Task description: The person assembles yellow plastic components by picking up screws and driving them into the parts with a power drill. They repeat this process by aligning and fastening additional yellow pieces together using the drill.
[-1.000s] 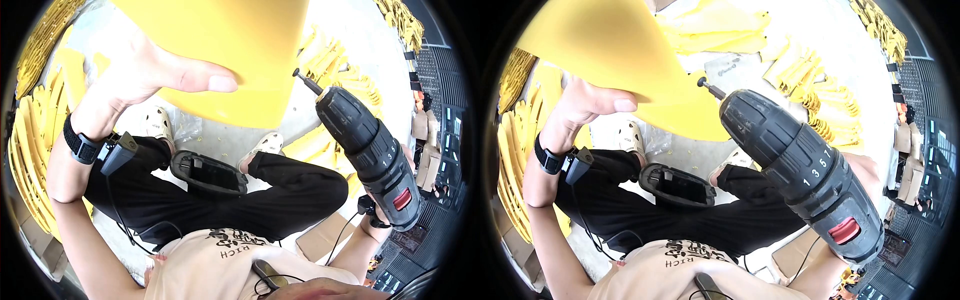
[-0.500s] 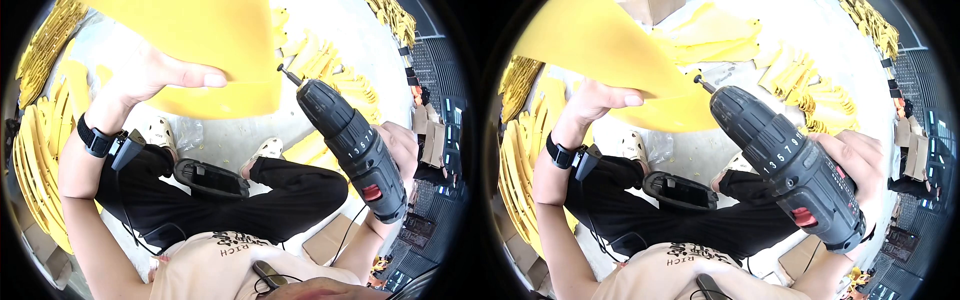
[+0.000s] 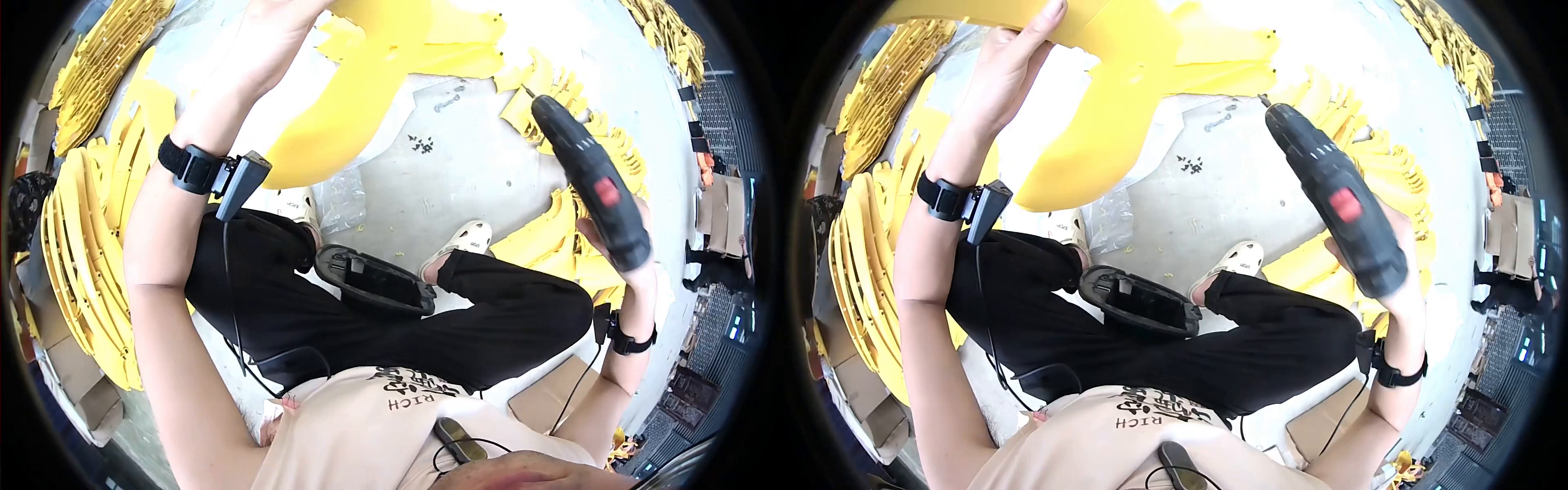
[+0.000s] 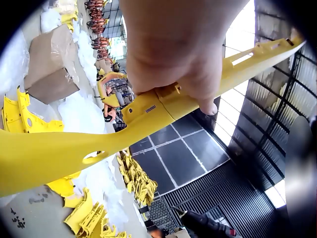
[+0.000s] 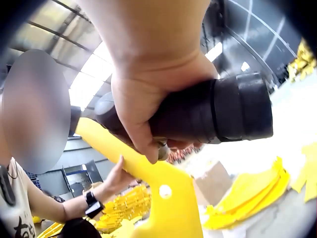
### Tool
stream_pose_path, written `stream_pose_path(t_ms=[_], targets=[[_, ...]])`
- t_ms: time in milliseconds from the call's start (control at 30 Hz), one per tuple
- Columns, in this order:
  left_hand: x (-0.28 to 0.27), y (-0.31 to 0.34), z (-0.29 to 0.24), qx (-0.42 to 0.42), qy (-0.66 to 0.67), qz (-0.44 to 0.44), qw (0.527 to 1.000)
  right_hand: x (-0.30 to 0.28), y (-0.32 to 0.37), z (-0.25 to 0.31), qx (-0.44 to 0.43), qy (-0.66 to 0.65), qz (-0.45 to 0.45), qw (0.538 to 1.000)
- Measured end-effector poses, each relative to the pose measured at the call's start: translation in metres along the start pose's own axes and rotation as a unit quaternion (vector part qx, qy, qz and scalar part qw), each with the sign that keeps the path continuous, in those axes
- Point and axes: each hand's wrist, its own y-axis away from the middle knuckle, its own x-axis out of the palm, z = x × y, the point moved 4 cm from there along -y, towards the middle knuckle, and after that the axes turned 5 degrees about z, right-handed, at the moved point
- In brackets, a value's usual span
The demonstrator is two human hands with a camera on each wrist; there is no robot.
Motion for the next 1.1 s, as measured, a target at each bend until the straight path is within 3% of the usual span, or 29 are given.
stream_pose_path(t_ms=[67,133,167,200,233,300,467,567,633,867,933,1000,1067,1100], targets=[[-0.011,0.002,0.006,0.013,-0.038,0.024,0.999,0.039,-0.02,-0.027,0.089,-0.074,0.056,0.992],[-0.022,0.004,0.009,-0.029,-0.104,-0.031,0.994,0.078,-0.039,-0.067,0.107,-0.072,0.108,0.986],[-0.026,0.005,0.012,-0.04,-0.115,-0.008,0.993,0.101,-0.05,-0.088,0.116,-0.061,0.123,0.984],[-0.037,0.006,0.014,-0.038,-0.113,-0.066,0.991,0.127,-0.061,-0.108,0.128,-0.053,0.136,0.981],[-0.046,0.005,0.013,-0.035,-0.11,-0.122,0.986,0.154,-0.073,-0.127,0.139,-0.031,0.13,0.981],[-0.05,0.006,0.0,0.001,-0.202,-0.075,0.976,0.209,-0.089,-0.155,0.188,-0.011,0.13,0.974],[-0.065,0.015,-0.011,0.028,-0.264,-0.115,0.957,0.331,-0.099,-0.19,0.338,0.005,0.032,0.941],[-0.054,0.02,-0.016,-0.017,-0.356,-0.126,0.926,0.392,-0.079,-0.194,0.385,-0.038,-0.001,0.922],[-0.038,0.018,-0.02,0.08,-0.375,-0.117,0.916,0.423,-0.064,-0.193,0.369,-0.045,0.001,0.928],[-0.051,0.012,-0.016,0.116,-0.421,-0.117,0.892,0.478,-0.037,-0.192,0.298,-0.032,0.057,0.952],[-0.077,0.012,-0.017,0.133,-0.399,-0.098,0.902,0.463,-0.038,-0.189,0.285,-0.034,0.051,0.957],[-0.072,0.014,-0.017,0.122,-0.398,-0.14,0.899,0.435,-0.045,-0.178,0.238,0.006,0.095,0.967],[-0.124,0.027,-0.013,0.098,-0.368,-0.166,0.91,0.424,-0.062,-0.19,0.172,0.071,0.115,0.976],[-0.146,0.032,-0.019,0.126,-0.471,-0.153,0.859,0.411,-0.075,-0.193,0.162,0.077,0.14,0.974]])
